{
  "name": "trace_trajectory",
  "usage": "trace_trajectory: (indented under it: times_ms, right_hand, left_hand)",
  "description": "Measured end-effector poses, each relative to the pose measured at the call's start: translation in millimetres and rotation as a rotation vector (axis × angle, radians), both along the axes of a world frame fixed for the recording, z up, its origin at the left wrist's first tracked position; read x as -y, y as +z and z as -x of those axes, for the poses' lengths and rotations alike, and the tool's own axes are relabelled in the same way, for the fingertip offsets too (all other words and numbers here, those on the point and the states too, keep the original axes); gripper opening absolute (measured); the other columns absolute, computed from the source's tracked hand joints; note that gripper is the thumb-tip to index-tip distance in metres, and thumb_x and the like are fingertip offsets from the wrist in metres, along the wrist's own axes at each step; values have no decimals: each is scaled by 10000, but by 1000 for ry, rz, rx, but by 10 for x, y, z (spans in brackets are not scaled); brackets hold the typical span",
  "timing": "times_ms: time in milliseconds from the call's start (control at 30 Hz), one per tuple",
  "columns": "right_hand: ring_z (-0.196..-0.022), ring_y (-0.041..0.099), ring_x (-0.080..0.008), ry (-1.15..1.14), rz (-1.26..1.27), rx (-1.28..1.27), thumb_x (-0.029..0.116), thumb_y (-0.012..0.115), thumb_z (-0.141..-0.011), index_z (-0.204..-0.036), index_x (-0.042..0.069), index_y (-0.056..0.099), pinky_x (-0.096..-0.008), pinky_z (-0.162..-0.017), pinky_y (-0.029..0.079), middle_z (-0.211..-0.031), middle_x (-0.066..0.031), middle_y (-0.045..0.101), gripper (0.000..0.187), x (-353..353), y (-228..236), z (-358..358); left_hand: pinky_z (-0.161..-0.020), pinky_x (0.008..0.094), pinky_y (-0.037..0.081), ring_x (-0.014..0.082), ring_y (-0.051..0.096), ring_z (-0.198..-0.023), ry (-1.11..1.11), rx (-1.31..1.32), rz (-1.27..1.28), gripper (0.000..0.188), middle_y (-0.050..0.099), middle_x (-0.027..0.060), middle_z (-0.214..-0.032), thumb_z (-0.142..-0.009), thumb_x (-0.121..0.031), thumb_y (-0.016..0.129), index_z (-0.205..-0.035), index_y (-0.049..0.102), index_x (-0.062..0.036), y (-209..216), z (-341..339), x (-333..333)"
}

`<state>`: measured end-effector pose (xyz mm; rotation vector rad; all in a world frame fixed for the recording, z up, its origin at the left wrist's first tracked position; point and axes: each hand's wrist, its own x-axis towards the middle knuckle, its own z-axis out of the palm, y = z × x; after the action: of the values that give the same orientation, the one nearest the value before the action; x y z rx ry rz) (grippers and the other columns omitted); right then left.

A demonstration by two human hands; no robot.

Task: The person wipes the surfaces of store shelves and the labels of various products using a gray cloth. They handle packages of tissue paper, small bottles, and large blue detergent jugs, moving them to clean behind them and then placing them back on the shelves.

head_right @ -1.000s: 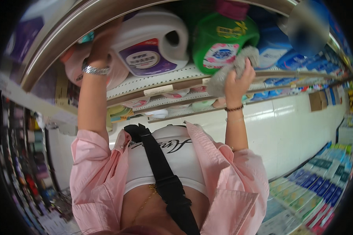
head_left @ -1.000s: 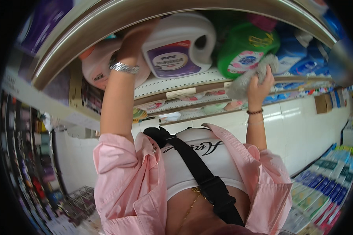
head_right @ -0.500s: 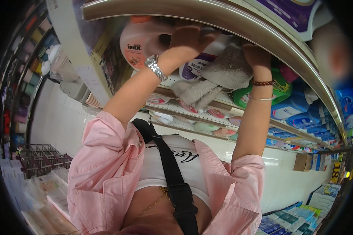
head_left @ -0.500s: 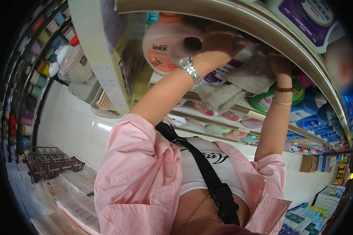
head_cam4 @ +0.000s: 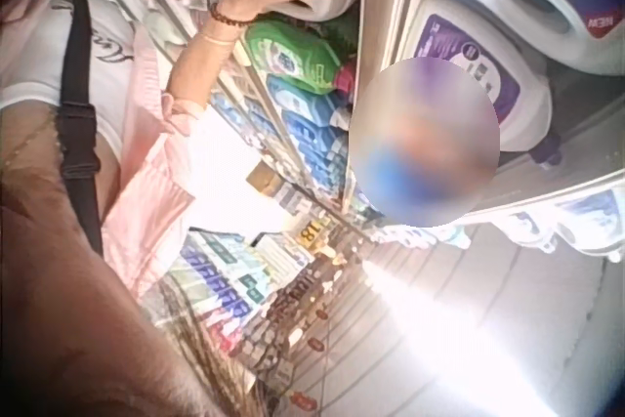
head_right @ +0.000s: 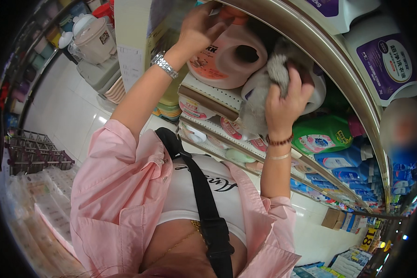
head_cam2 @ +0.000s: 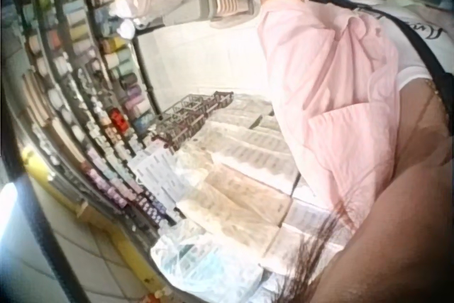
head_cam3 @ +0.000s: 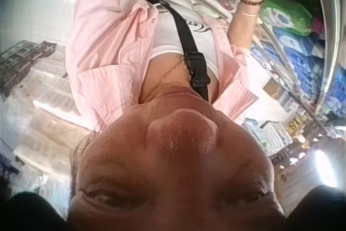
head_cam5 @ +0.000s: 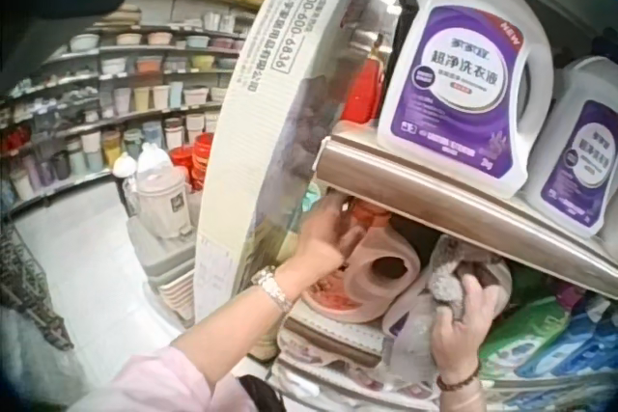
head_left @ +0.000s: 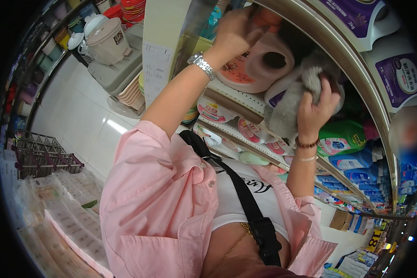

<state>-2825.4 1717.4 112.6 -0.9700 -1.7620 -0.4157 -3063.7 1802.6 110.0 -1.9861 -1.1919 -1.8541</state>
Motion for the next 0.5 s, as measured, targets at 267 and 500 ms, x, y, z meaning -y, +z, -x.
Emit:
trace_trajectory:
  times_ms: [267,500]
  right_hand:
    - [-1069,532,-391,50,126,-101,241,587,-749,-1100,29,613,-405,-985,370,-1100,-239,595,410,-1232,273,443]
    - [-1153,429,-418,-375,-103,348,239,600,-759,-1206,304,562,-528,-932,394,-1320,-116,441,453,-905,194,1192]
  left_hand:
    - [-799,433,485,377,593,-934,-173,51,158,548,635,192,-988,-739,-377,669,-1179,538,-78,-87,-19,-226]
    - [-893,386,433,374,535,-1068,-414,327,371,403,577,200,-1157,-906,-345,443,-1212,509,-92,-195,160,-332]
